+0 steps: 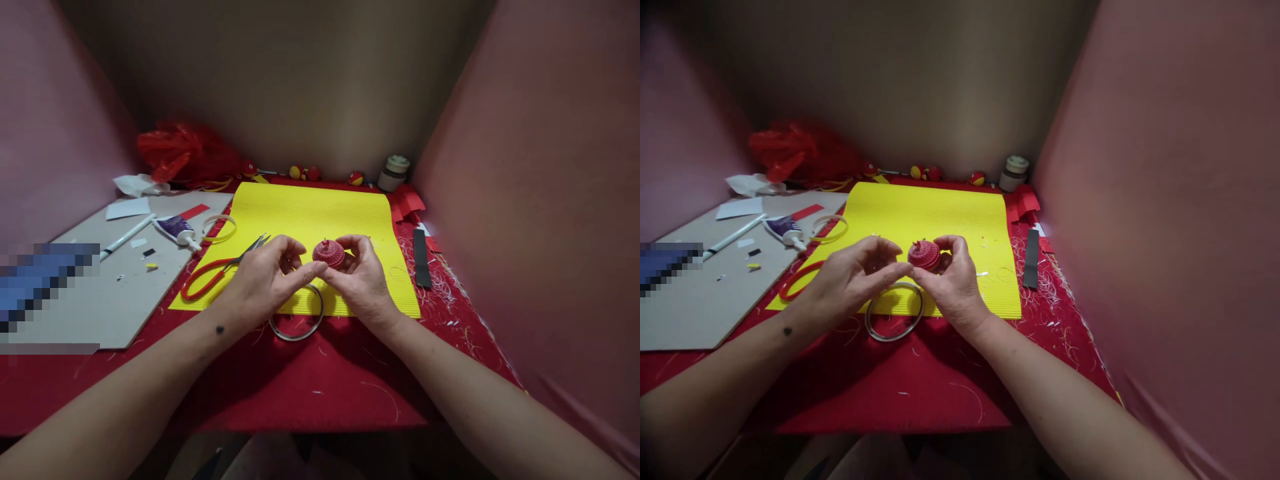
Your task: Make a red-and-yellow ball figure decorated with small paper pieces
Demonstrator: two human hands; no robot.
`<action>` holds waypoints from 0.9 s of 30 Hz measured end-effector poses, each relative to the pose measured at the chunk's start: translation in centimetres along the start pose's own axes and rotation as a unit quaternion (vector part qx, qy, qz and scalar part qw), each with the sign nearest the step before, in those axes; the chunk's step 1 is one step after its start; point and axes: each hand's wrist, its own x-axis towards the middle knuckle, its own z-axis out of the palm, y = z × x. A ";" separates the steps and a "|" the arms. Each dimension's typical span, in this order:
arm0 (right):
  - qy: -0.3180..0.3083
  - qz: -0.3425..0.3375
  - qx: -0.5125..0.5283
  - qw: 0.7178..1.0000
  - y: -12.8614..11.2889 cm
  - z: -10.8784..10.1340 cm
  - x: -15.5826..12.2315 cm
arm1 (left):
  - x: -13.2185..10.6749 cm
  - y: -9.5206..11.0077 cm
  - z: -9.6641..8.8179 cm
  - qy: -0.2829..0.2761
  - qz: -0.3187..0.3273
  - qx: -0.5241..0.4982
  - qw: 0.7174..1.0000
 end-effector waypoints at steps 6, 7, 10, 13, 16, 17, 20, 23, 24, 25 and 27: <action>0.011 -0.013 -0.064 0.998 0.1 0.0 -0.3 | 0.3 0.4 0.9 -0.051 -0.080 -0.045 0.994; 0.016 -0.013 -0.069 0.997 0.1 0.0 -0.3 | 0.4 0.5 1.0 -0.052 -0.087 -0.051 0.994; 0.023 -0.005 -0.071 0.997 0.0 0.2 -0.4 | 0.5 0.5 1.4 -0.042 -0.098 -0.061 0.992; 0.012 -0.006 -0.068 0.998 -0.3 0.4 -0.4 | 0.6 0.4 1.4 -0.026 -0.089 -0.067 0.993; -0.005 -0.005 -0.030 1.000 -0.7 0.5 -0.5 | 0.8 0.3 1.1 -0.013 -0.070 -0.075 0.995; -0.010 -0.003 -0.011 1.000 -0.9 0.5 -0.6 | 0.8 0.3 0.9 -0.014 -0.064 -0.084 0.994; -0.019 0.009 0.066 0.998 -1.2 0.2 -0.6 | 1.0 0.1 0.4 -0.028 -0.054 -0.116 0.991; -0.031 0.063 0.151 0.986 -1.3 -0.2 -0.2 | 1.0 -0.2 0.2 -0.030 -0.048 -0.126 0.990; -0.043 0.091 0.171 0.980 -1.3 -0.3 0.0 | 1.0 -0.2 0.2 -0.030 -0.045 -0.123 0.991; -0.056 0.118 0.186 0.974 -1.3 -0.4 0.1 | 1.0 -0.3 0.3 -0.031 -0.044 -0.119 0.991; -0.083 0.156 0.205 0.963 -1.4 -0.5 0.4 | 1.1 -0.3 0.3 -0.033 -0.040 -0.114 0.992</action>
